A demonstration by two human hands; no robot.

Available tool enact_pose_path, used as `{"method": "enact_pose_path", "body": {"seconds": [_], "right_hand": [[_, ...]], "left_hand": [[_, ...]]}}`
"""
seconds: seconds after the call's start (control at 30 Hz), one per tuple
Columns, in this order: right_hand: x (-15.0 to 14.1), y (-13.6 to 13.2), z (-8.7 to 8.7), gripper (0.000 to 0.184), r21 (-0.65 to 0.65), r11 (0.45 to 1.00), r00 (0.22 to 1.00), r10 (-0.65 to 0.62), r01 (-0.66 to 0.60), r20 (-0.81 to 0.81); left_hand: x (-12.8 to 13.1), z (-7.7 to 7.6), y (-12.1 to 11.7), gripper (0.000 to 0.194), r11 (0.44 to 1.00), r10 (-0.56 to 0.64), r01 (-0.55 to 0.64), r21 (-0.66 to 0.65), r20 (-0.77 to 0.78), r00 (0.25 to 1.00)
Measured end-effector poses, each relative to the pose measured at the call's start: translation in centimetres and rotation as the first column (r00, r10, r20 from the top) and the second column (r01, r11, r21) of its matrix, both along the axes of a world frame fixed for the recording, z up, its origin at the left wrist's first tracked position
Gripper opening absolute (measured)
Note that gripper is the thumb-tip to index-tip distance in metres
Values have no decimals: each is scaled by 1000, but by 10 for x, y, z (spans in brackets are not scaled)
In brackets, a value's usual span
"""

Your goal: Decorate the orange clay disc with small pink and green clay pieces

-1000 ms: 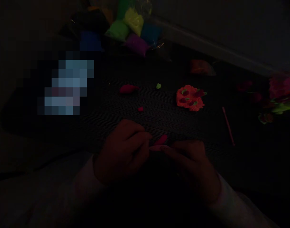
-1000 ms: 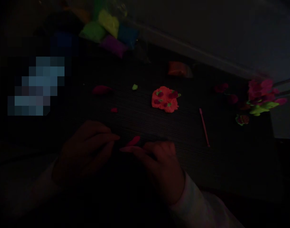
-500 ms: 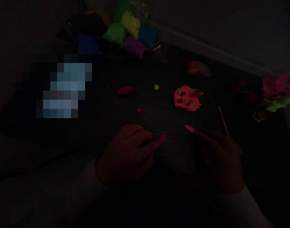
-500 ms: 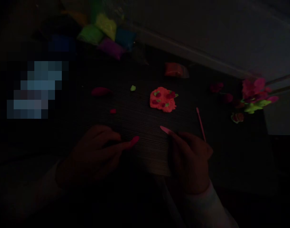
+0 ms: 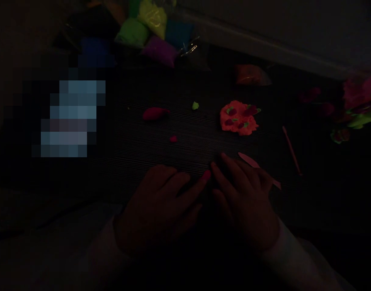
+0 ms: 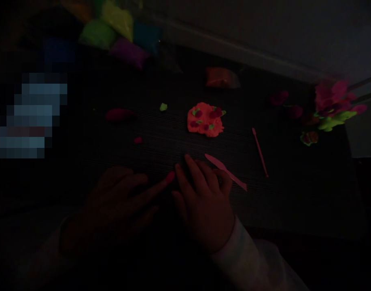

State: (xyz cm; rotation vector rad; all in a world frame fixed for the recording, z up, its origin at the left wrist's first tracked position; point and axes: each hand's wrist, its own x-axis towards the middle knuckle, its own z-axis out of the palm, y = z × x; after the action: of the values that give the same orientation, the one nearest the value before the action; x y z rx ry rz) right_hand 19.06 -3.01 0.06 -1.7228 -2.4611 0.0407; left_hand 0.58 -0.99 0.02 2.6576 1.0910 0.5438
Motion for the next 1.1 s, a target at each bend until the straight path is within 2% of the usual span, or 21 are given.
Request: {"method": "enact_pose_path", "body": {"seconds": [0.3,0.63,1.1], "right_hand": [[0,-1,1,35,-1,1000,1000,29,-29,0],[-2,-3,1,32,11,999,997,40,-39,-70],[-6,-8,3,32,-5,998,996,70,-70,-56]], "left_hand": [[6,0,2,43,998,10,-15,-53,-88,996],[3,-1,2,40,1000,9,-10,-23,-37,999],[0,0,1,32,1000,-4,4,9,11,1000]]}}
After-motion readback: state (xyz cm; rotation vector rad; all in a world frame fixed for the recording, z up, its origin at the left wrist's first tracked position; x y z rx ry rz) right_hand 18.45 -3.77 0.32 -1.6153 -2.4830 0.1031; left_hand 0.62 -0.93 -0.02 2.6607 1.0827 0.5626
